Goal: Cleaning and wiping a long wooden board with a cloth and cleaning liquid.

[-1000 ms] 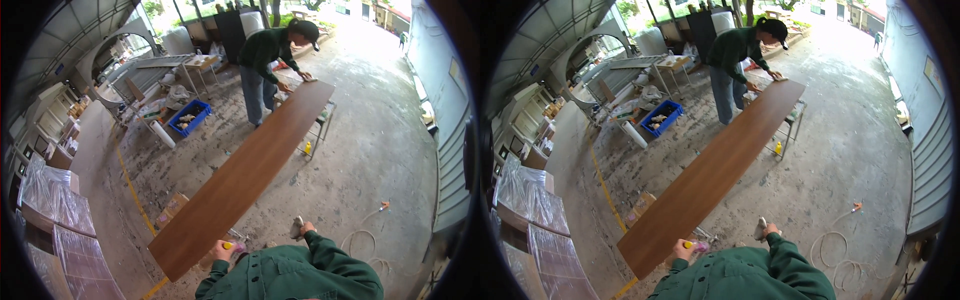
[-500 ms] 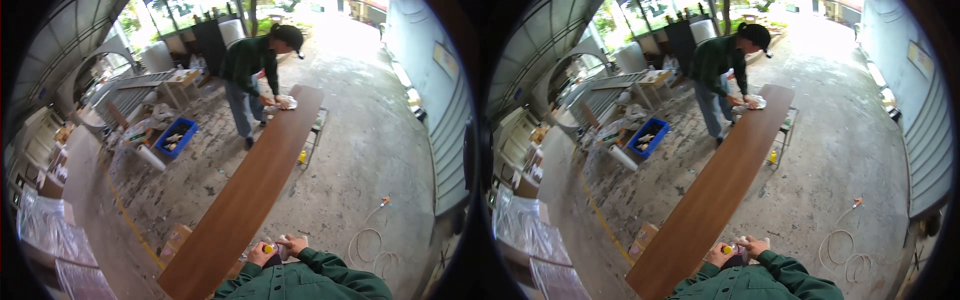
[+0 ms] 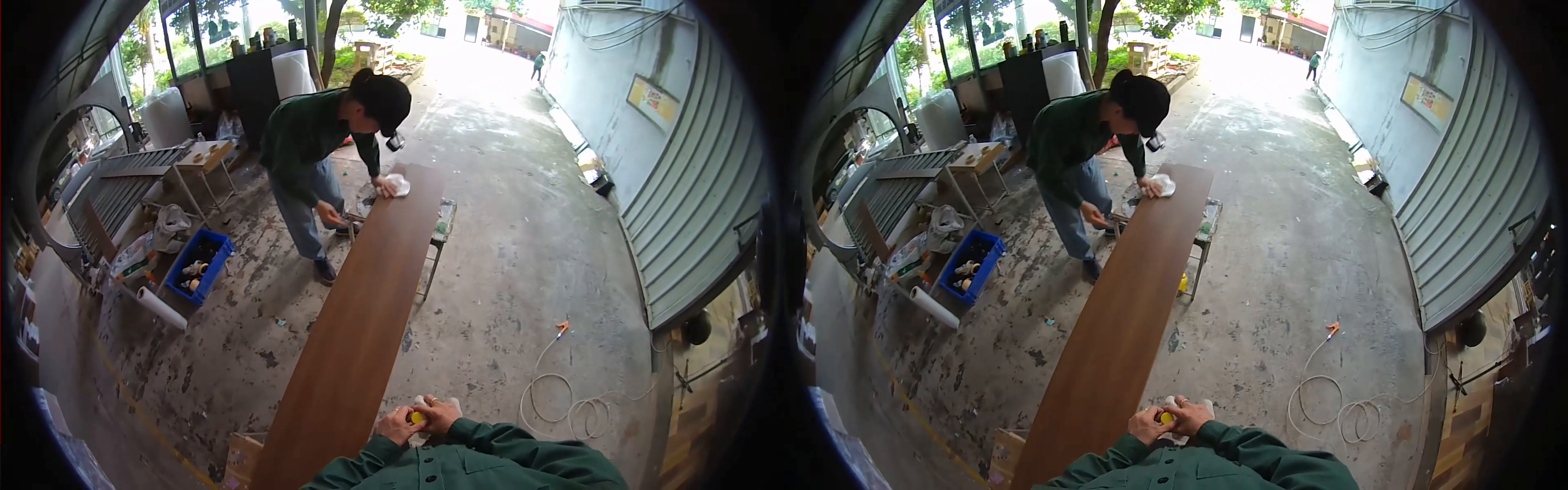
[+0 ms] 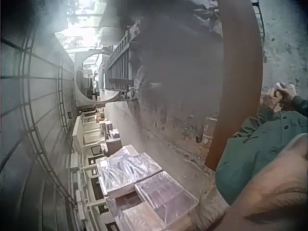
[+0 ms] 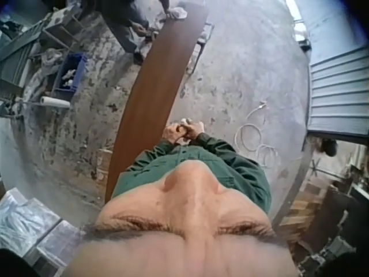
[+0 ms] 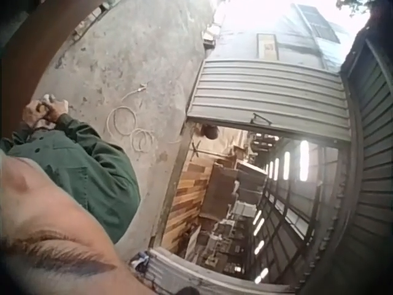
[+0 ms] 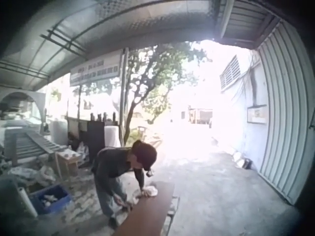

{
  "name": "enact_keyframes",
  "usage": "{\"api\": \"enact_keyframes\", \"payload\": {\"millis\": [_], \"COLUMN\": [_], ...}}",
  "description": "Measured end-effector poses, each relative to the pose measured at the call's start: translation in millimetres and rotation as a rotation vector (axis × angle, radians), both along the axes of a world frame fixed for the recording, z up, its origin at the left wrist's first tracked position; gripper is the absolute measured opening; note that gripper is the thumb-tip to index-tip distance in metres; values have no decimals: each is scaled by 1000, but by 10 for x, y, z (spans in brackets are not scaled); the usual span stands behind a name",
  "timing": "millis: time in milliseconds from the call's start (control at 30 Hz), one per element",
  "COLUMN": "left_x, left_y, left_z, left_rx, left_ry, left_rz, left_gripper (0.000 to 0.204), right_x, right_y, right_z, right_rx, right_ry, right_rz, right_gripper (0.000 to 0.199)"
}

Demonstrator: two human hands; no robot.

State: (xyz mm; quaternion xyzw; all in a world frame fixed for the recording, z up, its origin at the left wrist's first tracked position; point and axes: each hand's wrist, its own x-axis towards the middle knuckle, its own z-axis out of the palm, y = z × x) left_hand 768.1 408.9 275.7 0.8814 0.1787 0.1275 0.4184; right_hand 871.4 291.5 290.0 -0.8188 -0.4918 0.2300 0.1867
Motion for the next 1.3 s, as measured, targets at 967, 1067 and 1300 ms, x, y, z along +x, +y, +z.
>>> {"api": "enact_keyframes", "payload": {"millis": [967,1067,1300], "left_x": [2389,2398,2365], "left_y": [1423,1440,1474], "left_z": [-2351,-2417,-2477], "left_rx": [824,795,741], "left_ry": [280,302,300], "left_rz": [405,382,318], "left_gripper": [18,17,18], "right_x": [2331,2514,2727], "right_y": [-261,7,566], "right_z": [-3597,-4060,-5162], "right_rx": [-408,-449,-381], "right_ry": [284,290,152], "right_rz": [-552,-560,-521], "right_gripper": [38,37,35]}}
